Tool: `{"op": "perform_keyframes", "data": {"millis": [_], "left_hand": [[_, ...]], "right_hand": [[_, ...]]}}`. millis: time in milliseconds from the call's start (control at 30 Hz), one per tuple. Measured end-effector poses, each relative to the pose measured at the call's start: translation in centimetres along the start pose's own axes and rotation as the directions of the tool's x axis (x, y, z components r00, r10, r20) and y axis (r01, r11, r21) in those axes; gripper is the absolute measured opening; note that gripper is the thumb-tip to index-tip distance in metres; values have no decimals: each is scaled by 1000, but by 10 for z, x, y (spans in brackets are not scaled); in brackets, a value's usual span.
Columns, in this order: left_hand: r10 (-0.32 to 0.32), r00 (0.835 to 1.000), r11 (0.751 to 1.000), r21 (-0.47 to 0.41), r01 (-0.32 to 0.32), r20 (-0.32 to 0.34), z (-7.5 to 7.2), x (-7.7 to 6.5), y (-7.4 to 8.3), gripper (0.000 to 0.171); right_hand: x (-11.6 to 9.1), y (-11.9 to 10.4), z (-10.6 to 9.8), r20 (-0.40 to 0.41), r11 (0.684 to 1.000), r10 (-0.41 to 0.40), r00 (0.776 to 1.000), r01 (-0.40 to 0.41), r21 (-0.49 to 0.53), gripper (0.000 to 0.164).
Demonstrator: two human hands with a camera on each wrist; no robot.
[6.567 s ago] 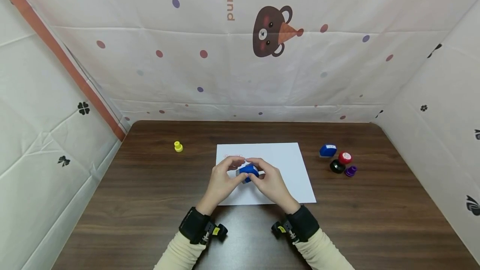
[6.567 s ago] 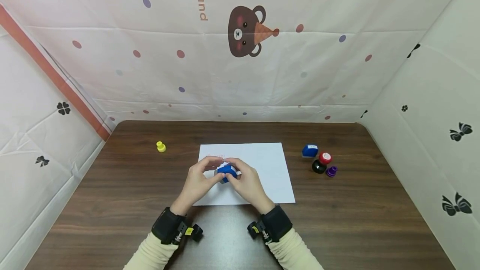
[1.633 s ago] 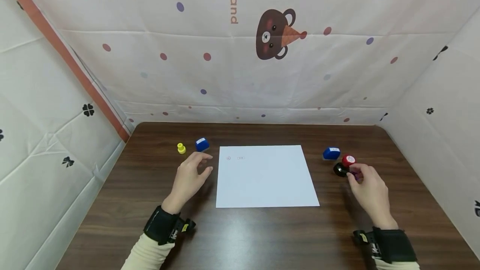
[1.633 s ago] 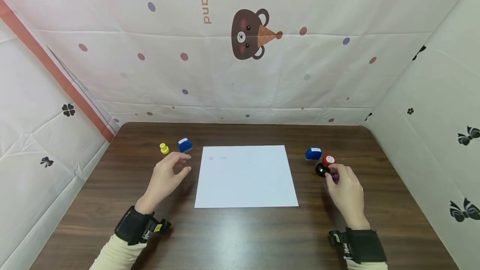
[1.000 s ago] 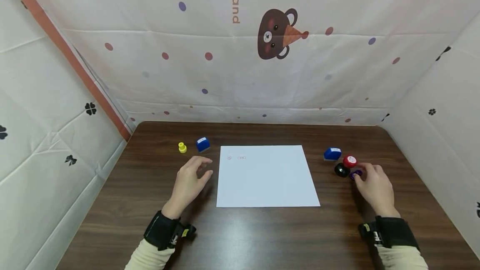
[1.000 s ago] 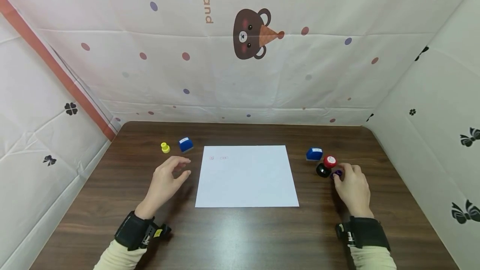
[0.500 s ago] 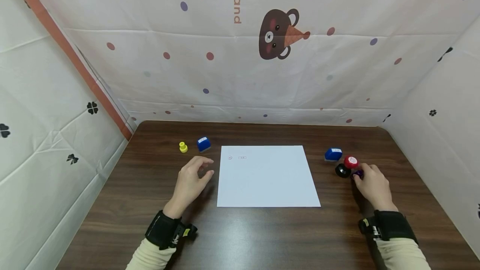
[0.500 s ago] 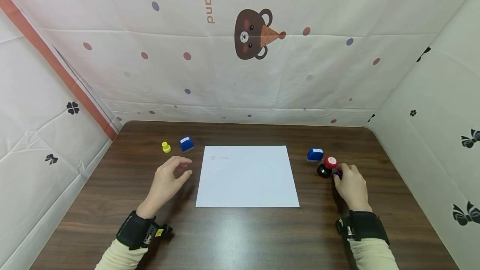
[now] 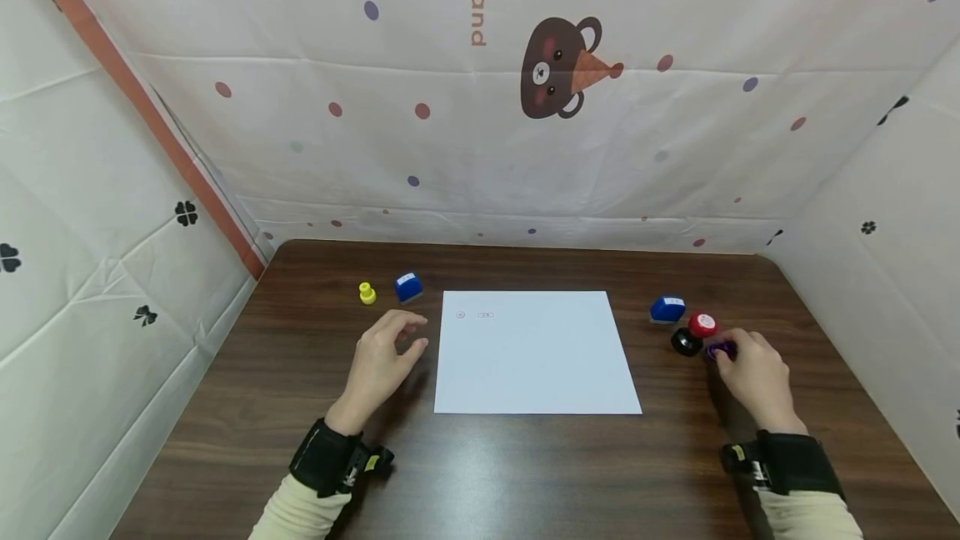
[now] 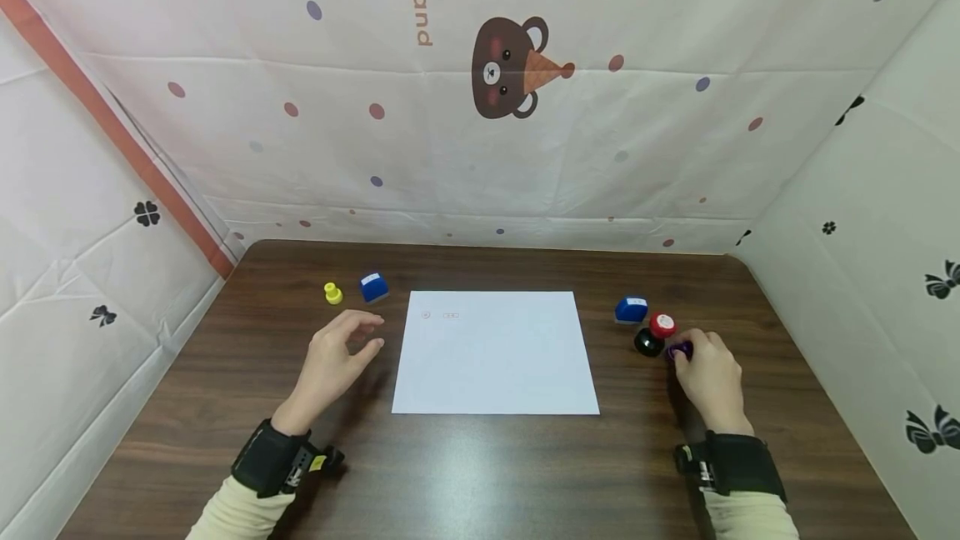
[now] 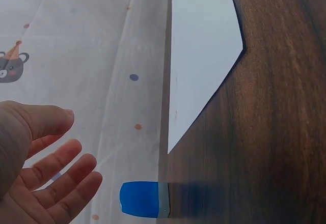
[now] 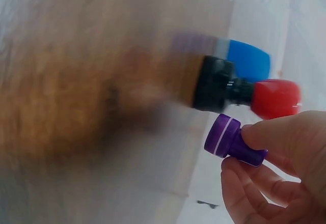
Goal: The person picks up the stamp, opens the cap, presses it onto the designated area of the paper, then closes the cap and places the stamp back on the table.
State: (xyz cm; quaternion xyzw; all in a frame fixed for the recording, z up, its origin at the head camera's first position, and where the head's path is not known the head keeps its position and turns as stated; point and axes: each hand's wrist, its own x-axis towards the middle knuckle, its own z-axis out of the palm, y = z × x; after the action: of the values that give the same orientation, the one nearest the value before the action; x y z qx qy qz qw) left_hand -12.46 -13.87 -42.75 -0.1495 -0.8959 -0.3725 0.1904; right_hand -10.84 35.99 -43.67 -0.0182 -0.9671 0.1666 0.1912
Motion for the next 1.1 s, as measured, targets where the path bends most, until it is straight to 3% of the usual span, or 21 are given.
{"op": "perform_keyframes", "data": {"millis": [133,333,567,667,933,1100], "left_hand": [[1,1000,1000,-1,-1,0,0,0,0,25],[-4,1000,1000,-12,4,5,1,0,0,25],[-15,1000,999,-31,15,19,6,-1,3,25],[-15,1000,999,-32,16,22,9,-1,5,24],[-9,1000,999,-48,11,28,20,-2,11,24],[-8,999,998,-66,10,32,28,0,18,25]], "right_hand": [[-1,7,1,-53,1000,-12,999,13,19,20],[0,52,38,-114,999,-44,993,47,22,23],[1,28,31,-125,994,-65,990,75,75,27],[5,38,47,-154,994,-91,984,100,53,26],[8,-48,15,-126,976,-112,986,133,175,18],[10,-85,9,-109,963,-136,985,158,217,20]]}}
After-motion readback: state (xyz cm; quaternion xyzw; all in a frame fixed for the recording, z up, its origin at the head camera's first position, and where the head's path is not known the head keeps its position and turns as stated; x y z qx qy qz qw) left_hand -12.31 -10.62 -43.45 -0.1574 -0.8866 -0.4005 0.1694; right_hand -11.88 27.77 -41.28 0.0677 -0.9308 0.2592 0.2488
